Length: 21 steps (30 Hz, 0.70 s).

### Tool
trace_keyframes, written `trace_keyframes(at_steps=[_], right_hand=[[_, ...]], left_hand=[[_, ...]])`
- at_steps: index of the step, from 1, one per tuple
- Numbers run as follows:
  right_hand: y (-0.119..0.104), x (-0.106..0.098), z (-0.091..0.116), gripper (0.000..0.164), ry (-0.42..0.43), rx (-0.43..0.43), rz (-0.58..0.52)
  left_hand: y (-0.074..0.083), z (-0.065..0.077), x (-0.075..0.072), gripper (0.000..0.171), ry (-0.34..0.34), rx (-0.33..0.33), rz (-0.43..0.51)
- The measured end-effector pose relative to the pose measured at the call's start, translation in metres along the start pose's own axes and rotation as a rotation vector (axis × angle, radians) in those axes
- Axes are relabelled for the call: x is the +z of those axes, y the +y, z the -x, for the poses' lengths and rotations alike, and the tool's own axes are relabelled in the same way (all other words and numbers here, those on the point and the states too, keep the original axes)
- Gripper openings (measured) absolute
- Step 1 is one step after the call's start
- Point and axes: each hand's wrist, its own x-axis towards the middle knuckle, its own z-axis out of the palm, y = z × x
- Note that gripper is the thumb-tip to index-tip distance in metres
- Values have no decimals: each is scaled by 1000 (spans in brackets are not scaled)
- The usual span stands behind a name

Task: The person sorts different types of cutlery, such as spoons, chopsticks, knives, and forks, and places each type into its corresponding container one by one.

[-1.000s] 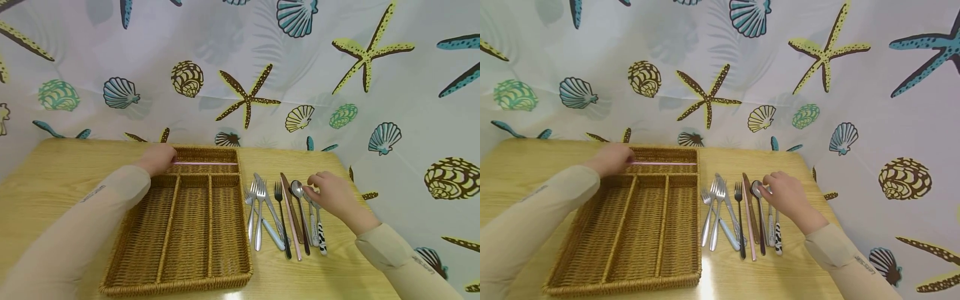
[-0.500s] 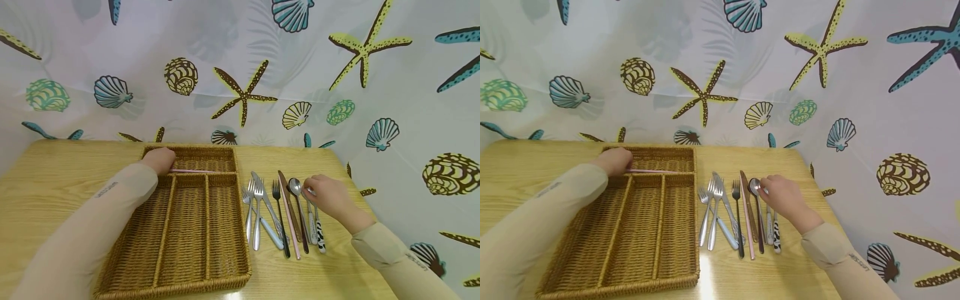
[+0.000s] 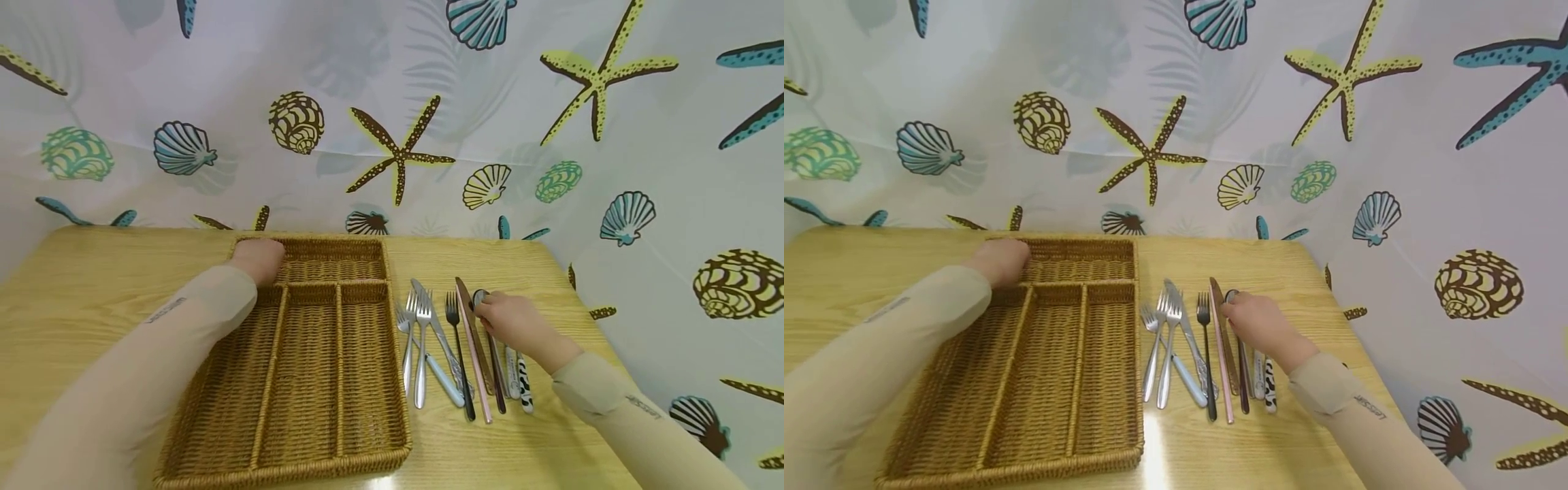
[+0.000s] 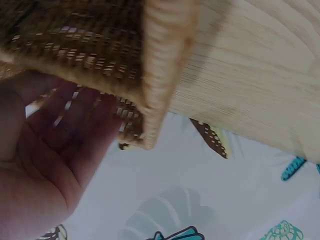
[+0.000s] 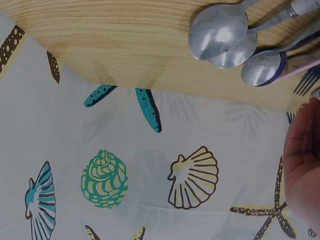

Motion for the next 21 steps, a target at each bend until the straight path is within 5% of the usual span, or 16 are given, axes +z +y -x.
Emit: trace_keyframes(at_steps=[8,21], right_hand=[[-2,21,-4,13,-50,-185,51],[-10,19,-11,13,-91,-314,127]], left_hand=[[11,21,-12,16,86,-31,105],[11,24,-7,18,49,-88,159]])
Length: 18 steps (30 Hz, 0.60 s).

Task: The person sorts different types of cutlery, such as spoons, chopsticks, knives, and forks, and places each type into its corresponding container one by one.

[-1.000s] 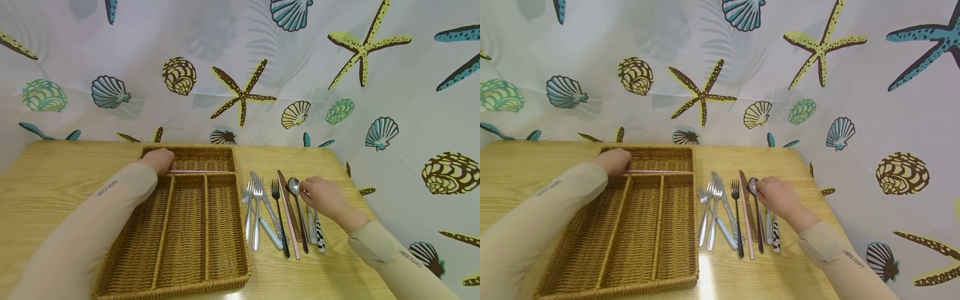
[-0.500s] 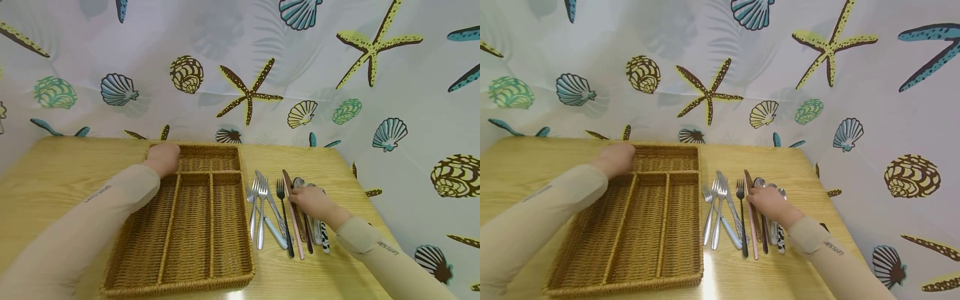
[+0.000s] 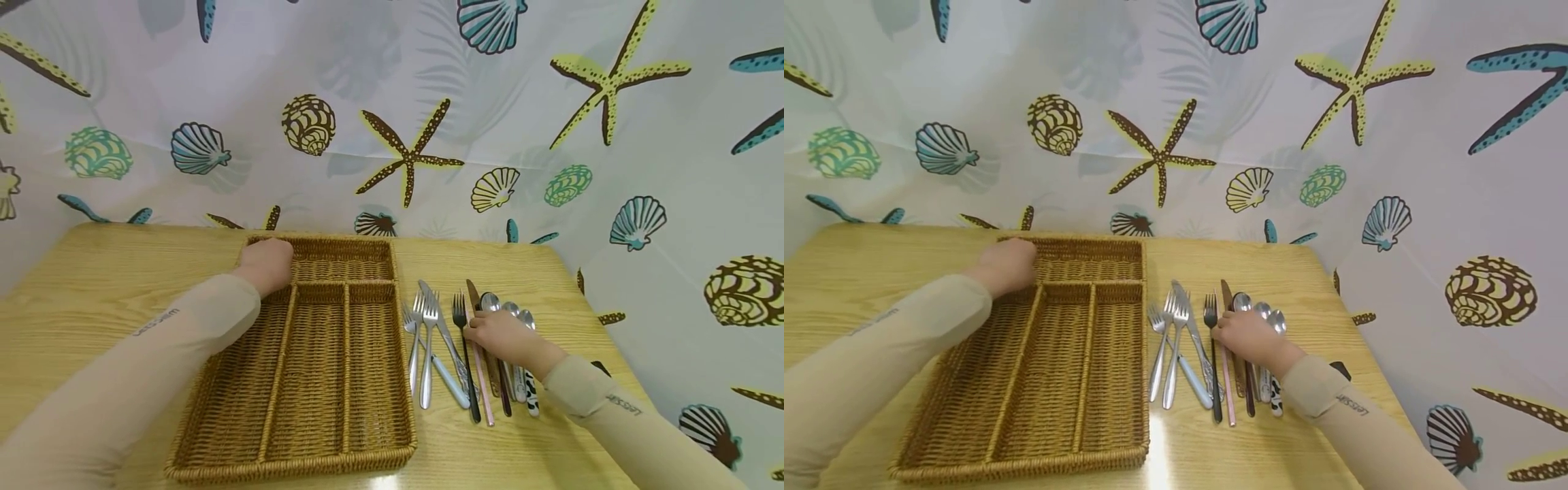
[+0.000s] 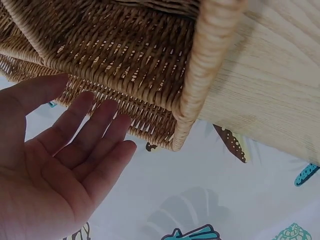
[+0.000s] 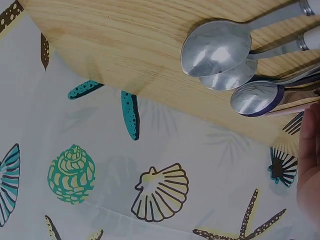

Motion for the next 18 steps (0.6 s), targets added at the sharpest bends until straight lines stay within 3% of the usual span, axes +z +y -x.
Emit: trace_keyframes(at_steps=[4,8,13,16,18], right_hand=[[-1,1,-2,14,-9,-51,46],[1,4,-2,19,34,-175,175],[3,6,7,28,156,-321,273],[4,5,14,32,225,-357,291],[5,3,17,26,262,-376,305]], left_hand=[[0,1,2,17,1,-3,6],[-2,5,3,19,17,1,28],[4,13,2,30,22,14,88],[8,17,1,32,19,23,114],[9,19,1,31,13,27,121]])
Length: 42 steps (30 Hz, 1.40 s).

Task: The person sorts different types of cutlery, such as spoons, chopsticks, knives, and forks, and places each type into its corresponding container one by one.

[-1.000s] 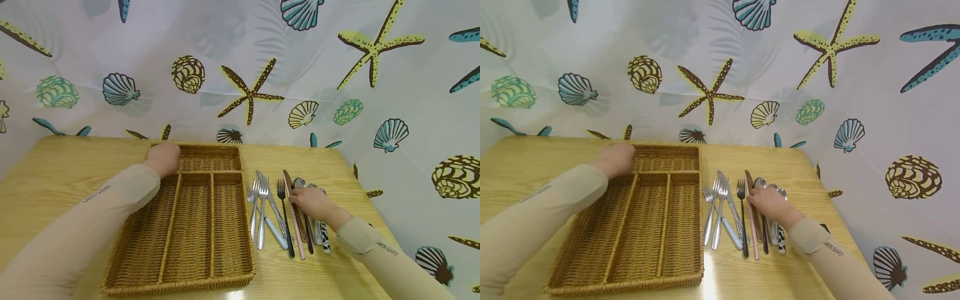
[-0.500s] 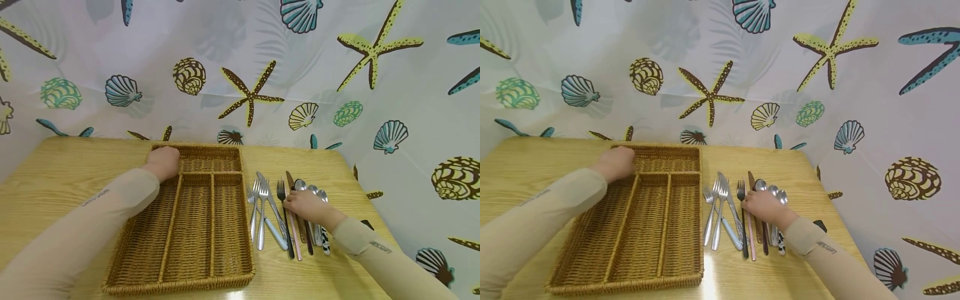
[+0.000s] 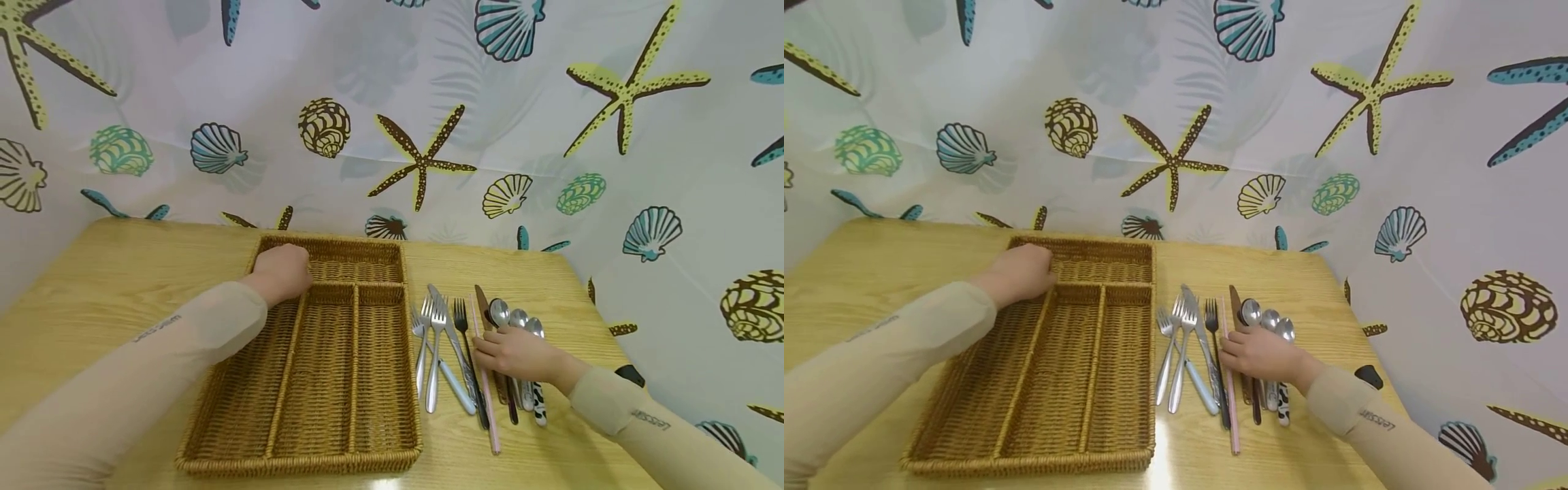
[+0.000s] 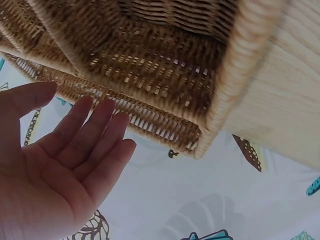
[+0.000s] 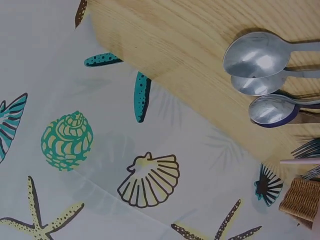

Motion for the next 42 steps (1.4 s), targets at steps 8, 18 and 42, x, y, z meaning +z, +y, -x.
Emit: trace_keyframes(at_steps=[8,18,42], right_hand=[[10,-5,10,59,116,13,37],[8,-11,9,61,119,76,-14],[14,-30,-38,39,171,239,-147]], left_hand=[[5,0,3,33,25,34,-13],[7,1,4,38,32,30,-31],[12,2,6,48,68,29,-73]])
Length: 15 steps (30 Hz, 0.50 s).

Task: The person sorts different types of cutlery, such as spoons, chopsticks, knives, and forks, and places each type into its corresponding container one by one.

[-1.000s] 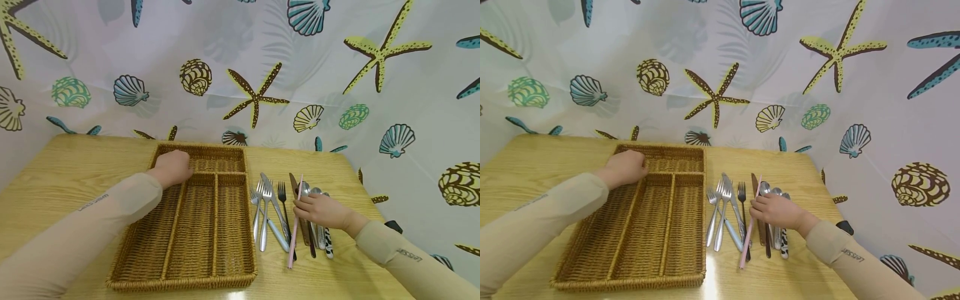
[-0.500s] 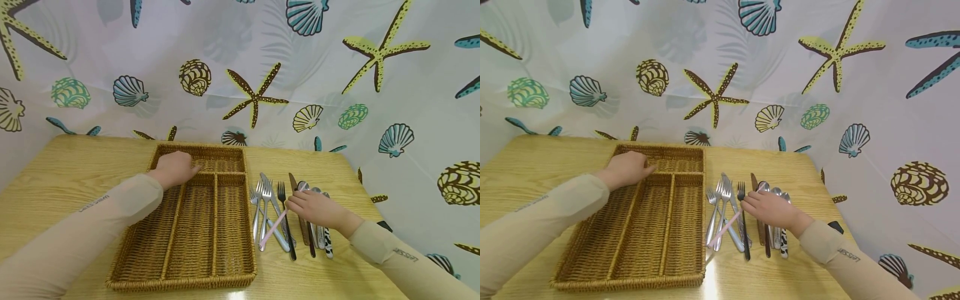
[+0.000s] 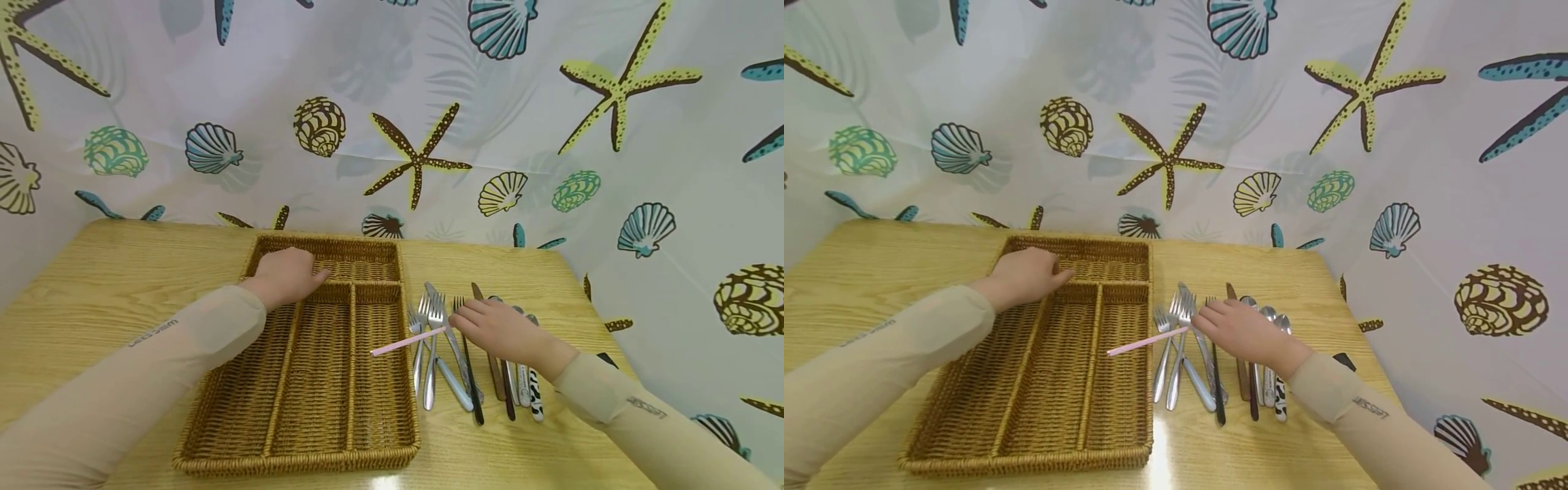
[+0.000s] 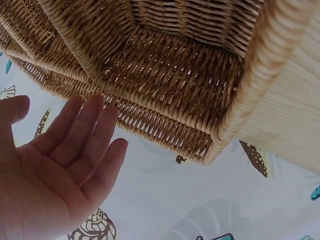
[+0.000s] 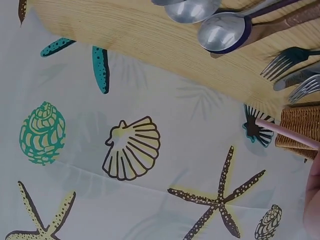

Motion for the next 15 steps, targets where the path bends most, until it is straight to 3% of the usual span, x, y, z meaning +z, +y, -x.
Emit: trace_keyframes(at_steps=[4,7,15], right_hand=[[-2,-4,-13,13,-47,58,-23],[-3,-5,-25,25,-74,124,-44],[-7,-5,-53,13,-134,198,-53]], left_hand=[[0,0,0,45,20,32,4],[1,-1,1,39,48,84,16],[13,1,-1,28,91,234,71]])
